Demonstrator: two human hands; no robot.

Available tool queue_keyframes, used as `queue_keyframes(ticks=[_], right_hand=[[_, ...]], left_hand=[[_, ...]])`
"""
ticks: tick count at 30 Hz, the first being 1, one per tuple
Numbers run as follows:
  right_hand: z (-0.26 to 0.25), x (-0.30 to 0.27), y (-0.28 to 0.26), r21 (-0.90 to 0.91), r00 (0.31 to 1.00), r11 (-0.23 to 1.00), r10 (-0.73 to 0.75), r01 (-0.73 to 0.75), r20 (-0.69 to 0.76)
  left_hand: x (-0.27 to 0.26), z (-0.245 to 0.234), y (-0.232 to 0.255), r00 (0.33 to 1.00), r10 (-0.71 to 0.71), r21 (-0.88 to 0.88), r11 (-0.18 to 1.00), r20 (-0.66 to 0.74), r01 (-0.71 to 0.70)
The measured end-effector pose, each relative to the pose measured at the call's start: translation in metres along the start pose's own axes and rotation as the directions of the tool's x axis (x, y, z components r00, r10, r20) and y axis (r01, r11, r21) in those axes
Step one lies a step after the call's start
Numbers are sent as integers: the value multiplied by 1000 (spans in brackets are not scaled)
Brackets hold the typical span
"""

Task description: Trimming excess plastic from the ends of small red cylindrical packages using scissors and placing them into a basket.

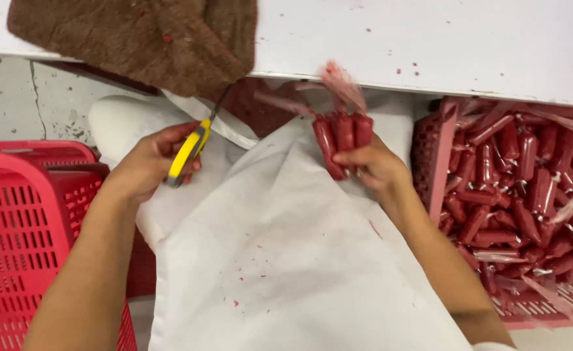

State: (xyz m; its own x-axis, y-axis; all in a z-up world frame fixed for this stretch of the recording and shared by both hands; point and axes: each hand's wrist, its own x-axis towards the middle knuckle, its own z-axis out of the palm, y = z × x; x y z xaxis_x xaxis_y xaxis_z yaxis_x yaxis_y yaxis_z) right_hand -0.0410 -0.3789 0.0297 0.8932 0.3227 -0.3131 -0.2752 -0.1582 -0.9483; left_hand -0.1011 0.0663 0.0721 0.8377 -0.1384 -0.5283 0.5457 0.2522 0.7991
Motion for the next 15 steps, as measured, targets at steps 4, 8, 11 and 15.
queue_keyframes(ticks=[4,8,11,15], right_hand=[[54,70,-33,563,939,753,241,-341,247],[72,84,-45,632,896,642,234,-434,378],[66,90,-25,615,868,615,310,-494,387],[64,92,-24,628,870,603,311,-492,383]], left_hand=[[-55,-9,5,996,-8,-56,998,85,13],[-70,-1,19,951,-92,-69,991,294,117],[-56,6,14,932,-147,60,989,330,135],[-39,9,14,926,-184,132,980,330,148]])
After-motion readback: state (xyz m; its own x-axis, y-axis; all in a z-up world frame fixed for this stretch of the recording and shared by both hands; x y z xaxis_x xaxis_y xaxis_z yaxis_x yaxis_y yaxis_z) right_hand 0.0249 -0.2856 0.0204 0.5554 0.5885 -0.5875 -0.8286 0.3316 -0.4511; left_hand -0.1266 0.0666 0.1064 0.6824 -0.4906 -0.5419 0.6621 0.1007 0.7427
